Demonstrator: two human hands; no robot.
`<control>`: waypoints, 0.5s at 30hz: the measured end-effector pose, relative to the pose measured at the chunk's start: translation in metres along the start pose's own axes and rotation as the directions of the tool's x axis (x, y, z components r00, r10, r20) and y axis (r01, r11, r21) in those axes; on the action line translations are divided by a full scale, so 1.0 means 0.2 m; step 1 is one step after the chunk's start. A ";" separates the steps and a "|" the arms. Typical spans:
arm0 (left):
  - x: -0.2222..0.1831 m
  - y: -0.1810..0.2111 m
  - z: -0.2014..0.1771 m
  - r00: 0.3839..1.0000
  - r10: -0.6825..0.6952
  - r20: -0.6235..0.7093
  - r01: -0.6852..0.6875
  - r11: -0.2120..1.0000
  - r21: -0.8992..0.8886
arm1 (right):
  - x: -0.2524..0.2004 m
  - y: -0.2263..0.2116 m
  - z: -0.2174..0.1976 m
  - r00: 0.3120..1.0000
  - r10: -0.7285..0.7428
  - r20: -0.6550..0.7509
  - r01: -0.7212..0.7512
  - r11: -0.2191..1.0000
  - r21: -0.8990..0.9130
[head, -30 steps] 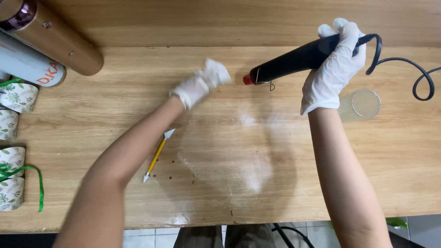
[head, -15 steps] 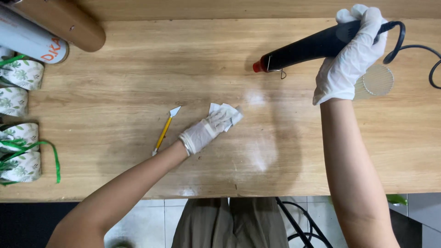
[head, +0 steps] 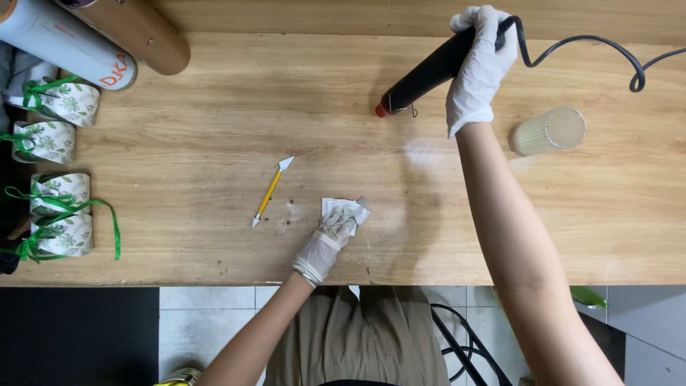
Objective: Cleaning and preparing a wooden workspace using a heat gun and a white cloth.
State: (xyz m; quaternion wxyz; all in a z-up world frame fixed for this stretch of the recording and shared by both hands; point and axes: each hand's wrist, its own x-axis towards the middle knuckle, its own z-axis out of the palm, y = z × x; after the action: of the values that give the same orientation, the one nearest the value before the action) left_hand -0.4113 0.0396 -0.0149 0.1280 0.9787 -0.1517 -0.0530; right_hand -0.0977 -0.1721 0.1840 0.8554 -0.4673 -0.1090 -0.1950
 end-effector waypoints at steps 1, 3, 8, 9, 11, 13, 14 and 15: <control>0.00 0.02 0.00 0.990 -0.003 -0.139 -0.006 0.998 -0.067 | 0.01 0.02 0.02 1.000 0.024 0.010 -0.024 1.000 -0.002; 0.01 0.06 0.01 0.960 -0.025 -0.279 -0.014 0.991 -0.135 | 0.05 0.04 0.04 0.998 0.051 0.028 -0.051 0.999 -0.003; 0.04 0.15 -0.07 0.922 -0.155 -0.354 0.167 0.986 0.004 | 0.12 0.11 0.00 0.989 0.082 0.123 -0.074 0.995 -0.068; 0.04 0.13 -0.04 0.921 -0.158 -0.355 0.170 0.985 0.002 | 0.12 0.10 0.00 0.988 0.083 0.126 -0.075 0.995 -0.069; 0.05 0.10 0.03 0.927 -0.103 -0.361 0.157 0.980 0.123 | 0.14 0.07 -0.02 0.985 0.084 0.148 -0.072 0.994 -0.086; 0.09 0.11 -0.02 0.947 -0.074 -0.314 0.157 0.956 0.248 | 0.16 0.04 -0.04 0.984 0.097 0.151 -0.083 0.992 -0.096; 0.11 0.12 -0.04 0.965 -0.047 -0.259 0.145 0.916 0.374 | 0.17 0.03 -0.05 0.983 0.109 0.150 -0.094 0.990 -0.102; 0.13 0.12 -0.07 0.964 -0.056 -0.258 0.153 0.915 0.373 | 0.20 0.05 -0.07 0.981 0.115 0.155 -0.100 0.990 -0.100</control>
State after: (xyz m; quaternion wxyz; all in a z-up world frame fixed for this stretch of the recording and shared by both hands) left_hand -0.3919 0.0121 0.0038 -0.0548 0.9903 -0.0896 0.0913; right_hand -0.0574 -0.1878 0.1829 0.8307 -0.5256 -0.1428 -0.1152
